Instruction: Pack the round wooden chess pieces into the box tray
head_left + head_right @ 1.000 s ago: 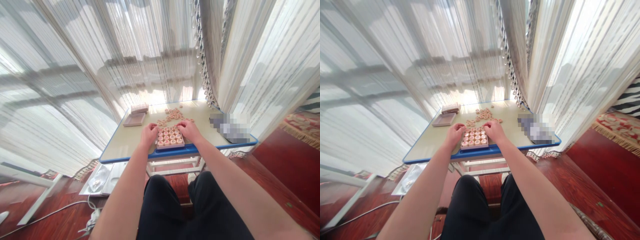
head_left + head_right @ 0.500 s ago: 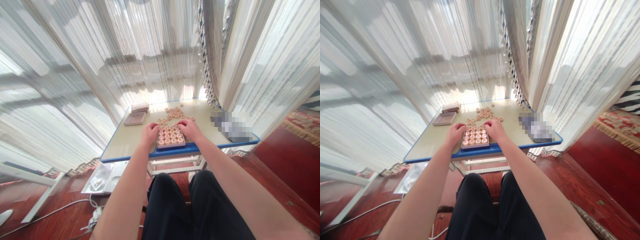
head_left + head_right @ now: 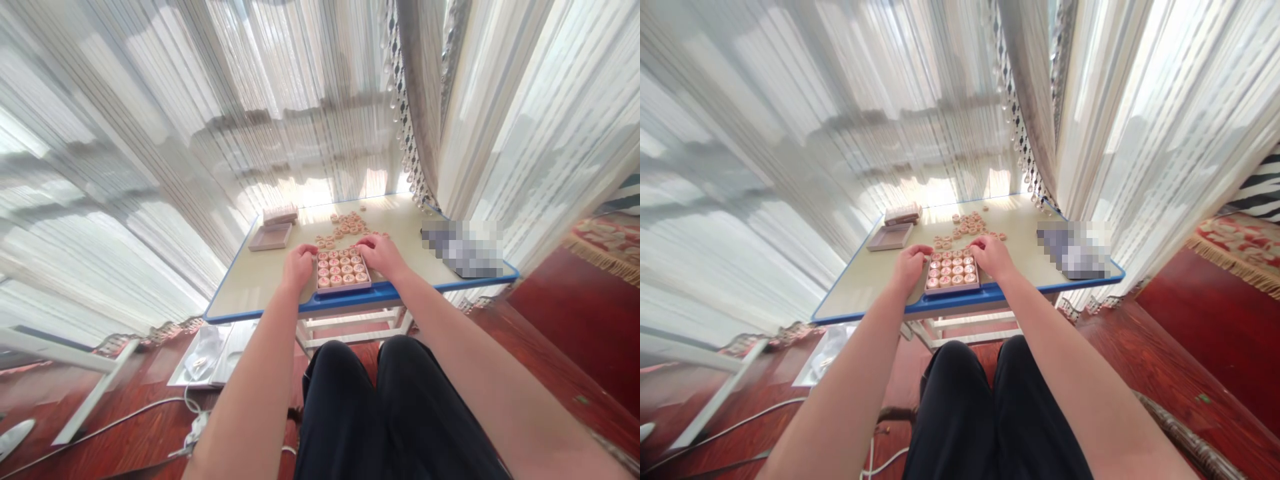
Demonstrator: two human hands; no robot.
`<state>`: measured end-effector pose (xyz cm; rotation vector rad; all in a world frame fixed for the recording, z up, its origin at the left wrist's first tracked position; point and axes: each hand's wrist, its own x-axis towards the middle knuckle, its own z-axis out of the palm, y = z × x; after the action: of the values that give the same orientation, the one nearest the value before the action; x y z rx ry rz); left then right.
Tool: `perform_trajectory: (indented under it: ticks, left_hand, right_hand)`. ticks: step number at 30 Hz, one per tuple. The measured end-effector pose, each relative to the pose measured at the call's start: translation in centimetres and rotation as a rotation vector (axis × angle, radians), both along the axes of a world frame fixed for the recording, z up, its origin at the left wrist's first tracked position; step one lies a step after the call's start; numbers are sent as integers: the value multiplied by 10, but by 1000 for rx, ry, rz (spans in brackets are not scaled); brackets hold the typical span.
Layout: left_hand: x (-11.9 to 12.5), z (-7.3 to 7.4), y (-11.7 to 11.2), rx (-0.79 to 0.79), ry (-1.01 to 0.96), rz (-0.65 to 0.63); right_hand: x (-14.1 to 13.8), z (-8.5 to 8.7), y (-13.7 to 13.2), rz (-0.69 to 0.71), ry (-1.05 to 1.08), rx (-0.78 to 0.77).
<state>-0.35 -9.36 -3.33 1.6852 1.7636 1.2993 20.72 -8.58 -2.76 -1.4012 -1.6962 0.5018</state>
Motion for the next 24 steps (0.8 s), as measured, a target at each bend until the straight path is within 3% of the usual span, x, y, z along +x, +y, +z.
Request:
perform_trajectory:
  ticks: [8, 24]
  left_hand:
    - [-6, -7, 0, 29, -17, -32]
    - [-4, -2, -7, 14, -67, -18]
  right_hand:
    - [3, -7, 1, 26, 194, -39]
    - [4, -5, -6, 48, 128, -35]
